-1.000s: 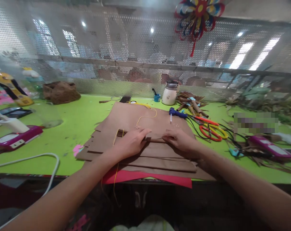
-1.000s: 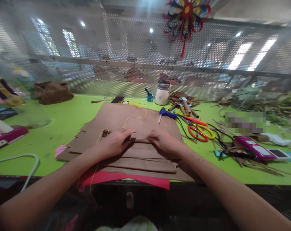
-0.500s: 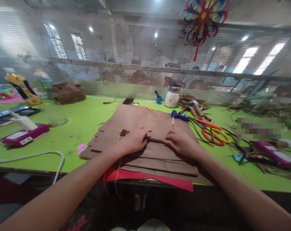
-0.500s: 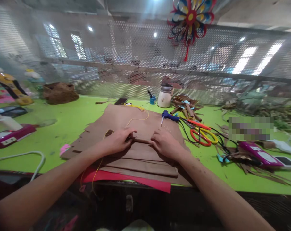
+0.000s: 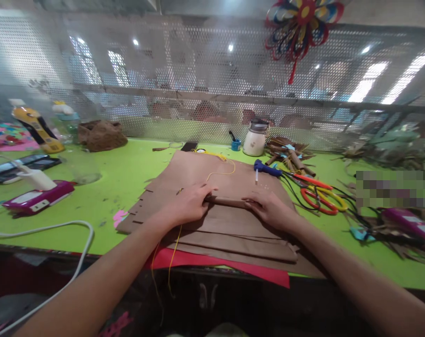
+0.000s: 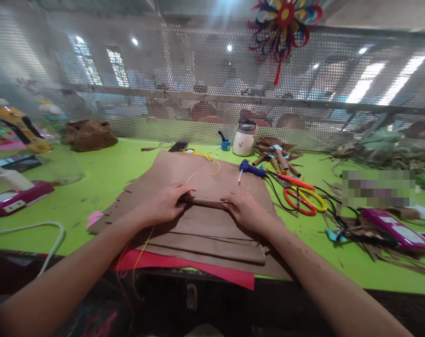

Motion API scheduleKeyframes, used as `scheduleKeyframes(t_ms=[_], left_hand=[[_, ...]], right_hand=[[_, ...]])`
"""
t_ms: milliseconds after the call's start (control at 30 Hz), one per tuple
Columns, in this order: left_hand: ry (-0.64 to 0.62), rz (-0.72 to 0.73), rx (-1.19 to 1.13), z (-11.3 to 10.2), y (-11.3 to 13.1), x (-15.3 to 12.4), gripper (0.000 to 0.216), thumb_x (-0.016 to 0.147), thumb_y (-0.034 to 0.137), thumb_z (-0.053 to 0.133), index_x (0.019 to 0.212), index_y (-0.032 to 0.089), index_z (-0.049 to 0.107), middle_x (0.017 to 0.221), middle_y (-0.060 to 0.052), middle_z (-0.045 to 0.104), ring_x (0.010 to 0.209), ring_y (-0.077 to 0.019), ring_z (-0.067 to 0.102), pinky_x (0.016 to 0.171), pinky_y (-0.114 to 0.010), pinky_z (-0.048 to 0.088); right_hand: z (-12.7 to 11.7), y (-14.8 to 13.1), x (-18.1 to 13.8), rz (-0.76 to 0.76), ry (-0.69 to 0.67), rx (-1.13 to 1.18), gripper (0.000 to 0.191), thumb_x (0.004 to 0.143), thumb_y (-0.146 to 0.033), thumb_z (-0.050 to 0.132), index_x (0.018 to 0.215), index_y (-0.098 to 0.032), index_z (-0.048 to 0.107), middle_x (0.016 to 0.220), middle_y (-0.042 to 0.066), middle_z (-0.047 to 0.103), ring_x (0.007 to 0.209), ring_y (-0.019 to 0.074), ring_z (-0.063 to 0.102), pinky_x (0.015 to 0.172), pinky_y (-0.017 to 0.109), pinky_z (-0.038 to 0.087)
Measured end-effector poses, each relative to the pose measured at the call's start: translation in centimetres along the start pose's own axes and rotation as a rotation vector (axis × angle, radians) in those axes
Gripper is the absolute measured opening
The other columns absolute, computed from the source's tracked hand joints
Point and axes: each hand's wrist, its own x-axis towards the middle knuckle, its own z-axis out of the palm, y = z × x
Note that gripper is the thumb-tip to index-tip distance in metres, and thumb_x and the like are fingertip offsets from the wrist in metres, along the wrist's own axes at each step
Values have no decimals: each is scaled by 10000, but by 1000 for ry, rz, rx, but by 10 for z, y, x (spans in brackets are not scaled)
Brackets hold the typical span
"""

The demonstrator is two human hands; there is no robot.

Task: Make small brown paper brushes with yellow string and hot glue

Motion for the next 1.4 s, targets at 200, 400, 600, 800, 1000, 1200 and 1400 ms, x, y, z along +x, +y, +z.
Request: scheduleKeyframes(t_ms=[200, 400, 600, 800, 1000, 1200, 1400], left_hand=[[29, 59, 20, 2, 5, 7, 169, 809, 205, 498, 963, 187, 566, 963, -46, 570, 858, -172, 538, 759, -293, 416], [17, 145, 42, 12, 2, 13, 125, 847, 198, 475, 849, 168, 596, 858, -38, 585, 835, -159, 526, 773, -283, 402], [29, 152, 99, 14, 2, 13, 133, 850, 184, 472, 832, 166, 602, 847, -37, 591, 810, -156, 524, 750, -280, 403], [14, 185, 163, 20, -3, 15, 175, 865, 174, 435, 877, 160, 609, 857, -54, 597, 821, -165, 525, 758, -291, 401], [1, 205, 142, 14, 1, 16, 228, 873, 206, 416, 1004, 171, 599, 881, -65, 571, 806, -159, 525, 733, -280, 406], [-2, 202, 197, -2, 9, 20, 199, 830, 148, 446, 944, 161, 609, 865, -64, 550, 773, -160, 516, 692, -279, 405], [19, 265, 136, -13, 7, 23, 230, 800, 110, 457, 950, 166, 622, 859, -64, 616, 824, -169, 538, 812, -322, 403]], right_hand=[[2, 5, 0, 41, -1, 89, 216, 886, -252, 455, 969, -182, 642, 901, 65, 673, 851, 182, 590, 756, 281, 425], [0, 2, 5, 9, -20, -70, 268, 896, -276, 447, 797, -182, 677, 756, 64, 584, 754, 173, 516, 673, 278, 383], [-6, -9, 1, -23, -42, -178, 243, 900, -283, 448, 899, -169, 663, 839, 79, 572, 844, 191, 493, 743, 295, 377], [-10, -19, 4, -89, -128, -355, 254, 927, -262, 382, 903, -166, 616, 840, 76, 574, 822, 186, 489, 719, 288, 350], [-10, -23, 7, -65, -133, -459, 204, 917, -247, 404, 904, -156, 586, 855, 86, 573, 812, 195, 507, 699, 293, 336], [-21, -39, 7, 24, -124, -392, 227, 917, -284, 391, 942, -171, 586, 913, 96, 581, 805, 190, 548, 662, 284, 346], [-29, -44, 17, 74, -126, -381, 253, 874, -319, 465, 1059, -192, 583, 945, 93, 644, 855, 213, 587, 658, 278, 352]])
